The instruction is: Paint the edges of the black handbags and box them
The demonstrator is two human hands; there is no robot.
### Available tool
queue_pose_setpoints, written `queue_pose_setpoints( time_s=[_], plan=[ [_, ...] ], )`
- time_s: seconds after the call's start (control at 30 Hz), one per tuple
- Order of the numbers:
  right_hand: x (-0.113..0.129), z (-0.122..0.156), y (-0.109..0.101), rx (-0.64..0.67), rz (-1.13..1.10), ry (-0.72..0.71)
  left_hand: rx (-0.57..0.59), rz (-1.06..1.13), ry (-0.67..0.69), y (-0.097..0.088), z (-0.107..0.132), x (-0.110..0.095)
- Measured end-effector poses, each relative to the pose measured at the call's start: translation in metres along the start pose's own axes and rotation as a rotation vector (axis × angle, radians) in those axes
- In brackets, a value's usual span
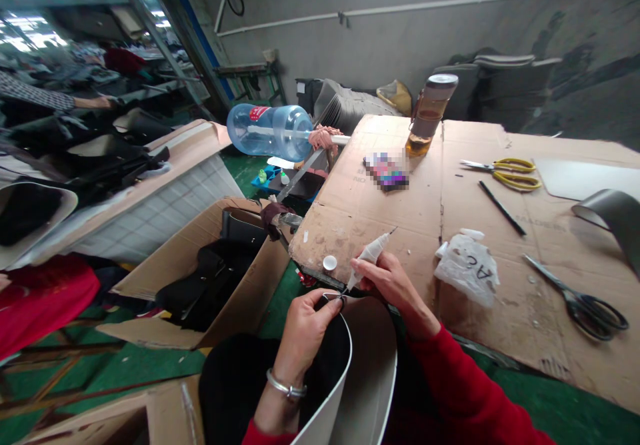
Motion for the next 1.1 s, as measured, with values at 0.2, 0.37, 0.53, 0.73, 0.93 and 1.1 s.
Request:
queue_pose_setpoints(
  time_s=[0.2,0.37,0.53,0.73,0.93,1.1],
  plan=[
    [-0.005,0.002,-0.001,0.005,-0.018,0.059,-0.008,0.035,-0.025,0.003,0.001,0.002],
    [0.004,0.002,-0.017,-0.175,-0.138,-0.027,-0.144,0.17,-0.09,-0.013,0.005,0.02],
    [0.012,0.001,-0.016,-0.257,-0.086,-0.147,-0.193,0.186,-0.135,-0.027,0.013,0.035],
    [0.018,0.001,-0.007,-0.22,0.108,-0.242,-0.109,0.123,-0.091,-0.025,0.013,0.032],
    [0.02,0.004,-0.008,-0.273,0.239,-0.268,-0.137,0.115,-0.058,-0.031,0.005,0.028],
    [0.021,0.006,-0.007,-0.281,0.305,-0.283,-0.187,0.173,-0.117,-0.038,0.005,0.042]
  ],
)
Point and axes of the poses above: each hand's wrist, its own z-axis away from the middle knuckle, its own y-axis out of the palm, x = y × z, the point moved 10 cm from there along -z, towards the middle knuckle, and after that the axes turned 12 degrees about y, right-handed, at the moved point
